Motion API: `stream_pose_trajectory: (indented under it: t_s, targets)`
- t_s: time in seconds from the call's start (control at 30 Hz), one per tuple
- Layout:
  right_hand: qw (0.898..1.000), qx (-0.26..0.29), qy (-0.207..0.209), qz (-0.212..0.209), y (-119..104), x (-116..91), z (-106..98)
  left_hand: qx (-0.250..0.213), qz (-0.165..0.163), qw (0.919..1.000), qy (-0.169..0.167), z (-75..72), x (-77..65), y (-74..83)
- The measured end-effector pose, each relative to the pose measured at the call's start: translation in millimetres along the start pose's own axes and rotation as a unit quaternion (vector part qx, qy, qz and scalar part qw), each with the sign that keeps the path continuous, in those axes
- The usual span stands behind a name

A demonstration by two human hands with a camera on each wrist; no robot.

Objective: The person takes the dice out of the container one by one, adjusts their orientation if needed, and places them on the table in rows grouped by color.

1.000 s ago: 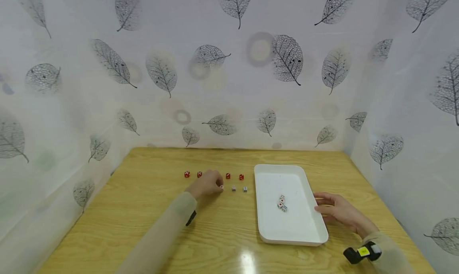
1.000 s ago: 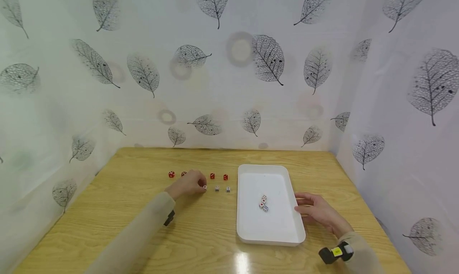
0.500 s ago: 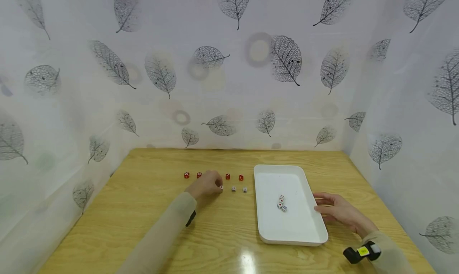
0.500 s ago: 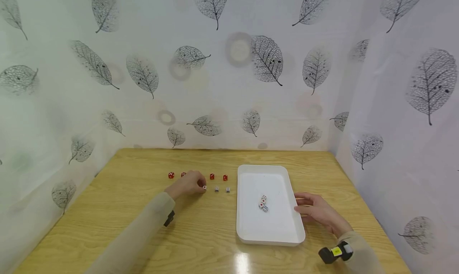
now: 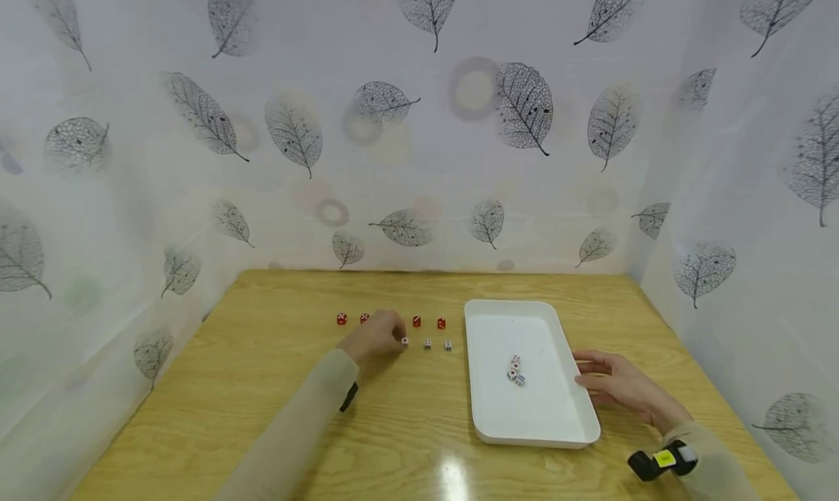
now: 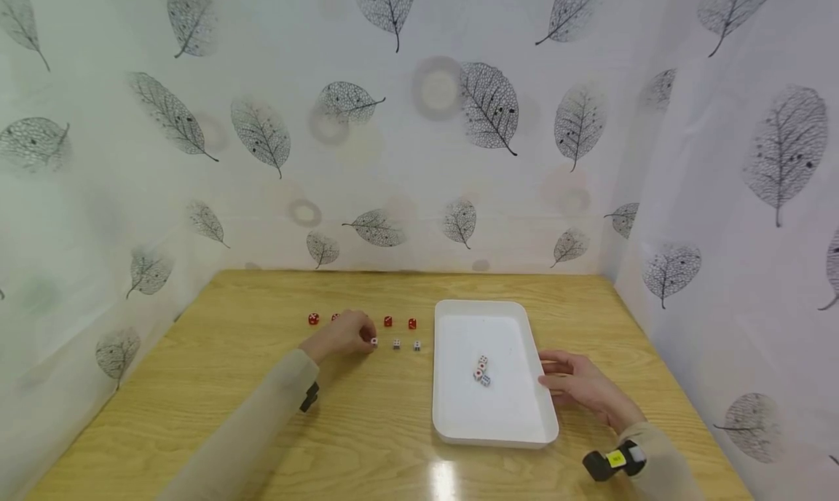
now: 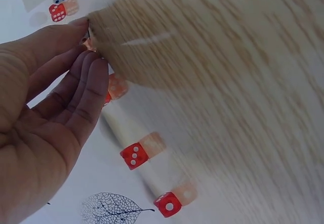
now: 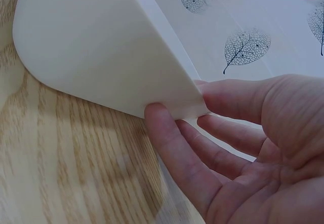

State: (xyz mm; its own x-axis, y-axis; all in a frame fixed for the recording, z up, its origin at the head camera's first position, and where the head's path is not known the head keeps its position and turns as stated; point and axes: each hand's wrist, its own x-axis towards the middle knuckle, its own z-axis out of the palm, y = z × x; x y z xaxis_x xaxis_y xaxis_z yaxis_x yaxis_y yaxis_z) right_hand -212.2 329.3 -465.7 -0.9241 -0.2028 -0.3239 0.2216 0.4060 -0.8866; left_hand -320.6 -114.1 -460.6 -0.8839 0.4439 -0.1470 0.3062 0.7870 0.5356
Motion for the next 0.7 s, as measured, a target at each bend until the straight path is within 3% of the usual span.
stream_pose_trajectory:
  t_s: [0.47, 0.7]
  targets:
    - [1.000, -0.004, 0.001, 0.002, -1.7, -0.6, 1.2, 0.014, -0.008, 0.9999, -0.001, -15.3, -10.7, -3.3]
    - [1.000, -0.006, 0.005, 0.000, -2.2, -1.2, 1.9, 0.020, 0.010, 0.9997, -0.005, -19.9, -13.9, 1.8]
